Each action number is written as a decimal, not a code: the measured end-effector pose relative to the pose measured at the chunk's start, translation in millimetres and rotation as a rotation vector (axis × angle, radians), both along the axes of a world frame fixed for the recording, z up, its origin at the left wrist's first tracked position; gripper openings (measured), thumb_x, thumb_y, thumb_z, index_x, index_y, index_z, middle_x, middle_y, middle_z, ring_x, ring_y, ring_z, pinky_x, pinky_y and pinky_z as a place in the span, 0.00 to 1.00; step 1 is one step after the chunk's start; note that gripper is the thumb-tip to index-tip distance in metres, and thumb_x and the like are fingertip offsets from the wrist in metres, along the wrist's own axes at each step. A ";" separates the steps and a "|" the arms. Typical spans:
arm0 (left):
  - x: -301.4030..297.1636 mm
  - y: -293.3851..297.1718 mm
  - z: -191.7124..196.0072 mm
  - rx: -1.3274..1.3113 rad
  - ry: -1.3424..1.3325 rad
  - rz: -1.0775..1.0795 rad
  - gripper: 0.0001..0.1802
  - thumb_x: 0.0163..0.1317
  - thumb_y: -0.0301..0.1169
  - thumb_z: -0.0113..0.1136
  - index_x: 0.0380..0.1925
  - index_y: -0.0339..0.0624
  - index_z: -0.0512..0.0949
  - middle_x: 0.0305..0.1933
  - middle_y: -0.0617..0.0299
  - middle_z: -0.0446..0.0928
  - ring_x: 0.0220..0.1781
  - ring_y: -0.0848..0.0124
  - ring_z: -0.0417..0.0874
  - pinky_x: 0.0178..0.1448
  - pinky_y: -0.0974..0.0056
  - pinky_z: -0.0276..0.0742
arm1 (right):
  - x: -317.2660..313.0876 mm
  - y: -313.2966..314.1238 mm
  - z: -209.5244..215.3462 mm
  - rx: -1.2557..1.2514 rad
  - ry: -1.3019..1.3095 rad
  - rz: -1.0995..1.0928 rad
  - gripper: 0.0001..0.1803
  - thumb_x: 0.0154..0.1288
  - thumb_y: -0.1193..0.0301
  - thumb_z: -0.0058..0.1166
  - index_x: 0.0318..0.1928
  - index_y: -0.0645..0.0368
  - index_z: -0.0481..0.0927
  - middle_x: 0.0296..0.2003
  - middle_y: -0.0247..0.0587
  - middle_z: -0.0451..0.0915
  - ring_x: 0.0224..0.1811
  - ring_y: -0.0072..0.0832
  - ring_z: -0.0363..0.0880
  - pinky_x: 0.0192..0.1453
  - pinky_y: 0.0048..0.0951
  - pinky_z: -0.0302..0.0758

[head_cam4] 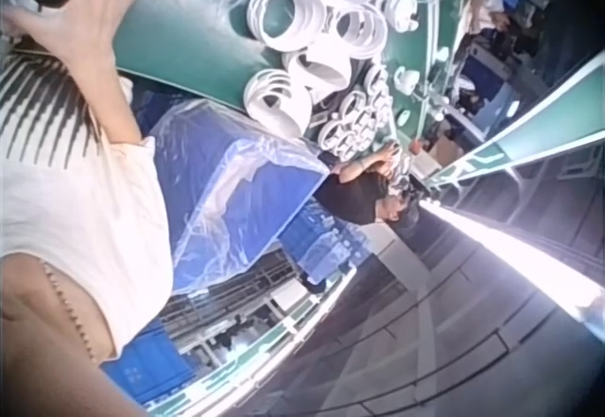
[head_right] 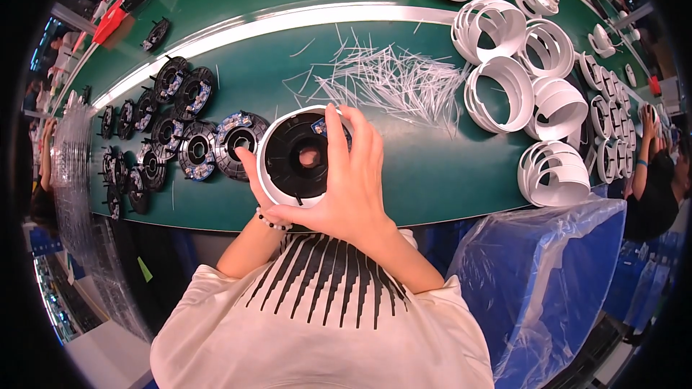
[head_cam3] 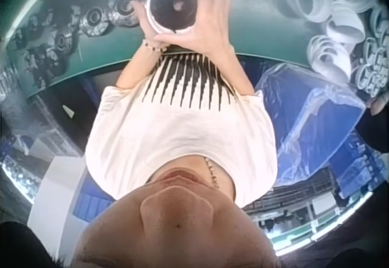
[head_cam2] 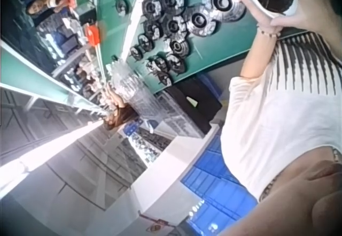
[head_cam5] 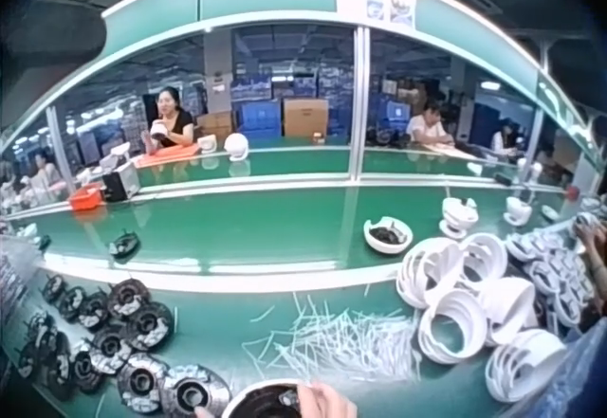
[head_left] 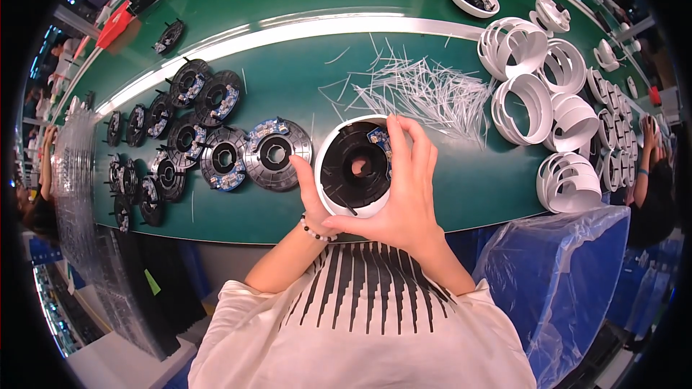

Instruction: Manually assembling plastic housings and internal components of circular light fixtures on an assembly line.

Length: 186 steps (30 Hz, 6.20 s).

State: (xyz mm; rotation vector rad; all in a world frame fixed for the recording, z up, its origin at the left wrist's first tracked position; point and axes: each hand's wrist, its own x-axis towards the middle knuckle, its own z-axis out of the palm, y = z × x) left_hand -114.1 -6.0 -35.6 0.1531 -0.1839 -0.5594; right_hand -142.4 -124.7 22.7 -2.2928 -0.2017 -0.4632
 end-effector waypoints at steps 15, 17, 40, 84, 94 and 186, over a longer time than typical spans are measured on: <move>-0.3 6.9 4.6 0.402 -0.061 0.071 0.43 0.51 0.61 0.42 0.57 0.38 0.57 0.58 0.53 0.61 0.59 0.62 0.64 0.61 0.58 0.61 | 11.8 -5.0 -0.5 -0.060 0.056 0.089 0.60 0.23 0.46 0.67 0.55 0.70 0.55 0.51 0.56 0.55 0.50 0.49 0.57 0.53 0.43 0.58; 0.5 3.3 11.7 0.298 0.039 0.089 0.35 0.50 0.46 0.48 0.55 0.37 0.59 0.56 0.51 0.64 0.57 0.61 0.66 0.60 0.57 0.62 | 13.8 -2.7 -4.8 -0.101 0.040 0.040 0.62 0.19 0.48 0.69 0.56 0.68 0.54 0.51 0.54 0.57 0.50 0.48 0.59 0.51 0.43 0.61; 15.6 -3.4 21.9 0.289 -0.052 0.016 0.35 0.48 0.46 0.46 0.53 0.34 0.61 0.53 0.50 0.66 0.53 0.61 0.70 0.57 0.59 0.66 | 8.7 -6.1 -15.2 -0.034 -0.200 -0.042 0.64 0.24 0.43 0.66 0.60 0.68 0.50 0.55 0.61 0.55 0.56 0.54 0.58 0.55 0.45 0.61; 304.5 -82.5 10.5 1.063 -0.156 0.013 0.19 0.60 0.33 0.36 0.50 0.39 0.51 0.48 0.42 0.65 0.42 0.49 0.76 0.39 0.55 0.80 | -15.0 -201.6 -30.3 -0.480 0.079 -0.595 0.13 0.43 0.76 0.58 0.35 0.59 0.78 0.40 0.38 0.77 0.55 0.40 0.65 0.63 0.49 0.50; 372.9 -42.6 -40.0 1.672 -0.506 0.383 0.35 0.55 0.53 0.48 0.56 0.40 0.60 0.45 0.54 0.71 0.35 0.63 0.77 0.21 0.69 0.76 | 5.8 -178.9 -24.8 -0.409 -0.472 -0.596 0.04 0.44 0.76 0.51 0.25 0.57 0.74 0.26 0.36 0.75 0.27 0.33 0.72 0.40 0.34 0.68; -1.0 7.0 34.1 0.377 0.267 -0.096 0.28 0.60 0.46 0.33 0.53 0.38 0.64 0.50 0.53 0.72 0.44 0.61 0.77 0.52 0.56 0.71 | -10.3 -36.9 19.6 -0.042 0.149 0.331 0.63 0.29 0.56 0.70 0.63 0.62 0.43 0.64 0.55 0.39 0.63 0.53 0.45 0.63 0.43 0.53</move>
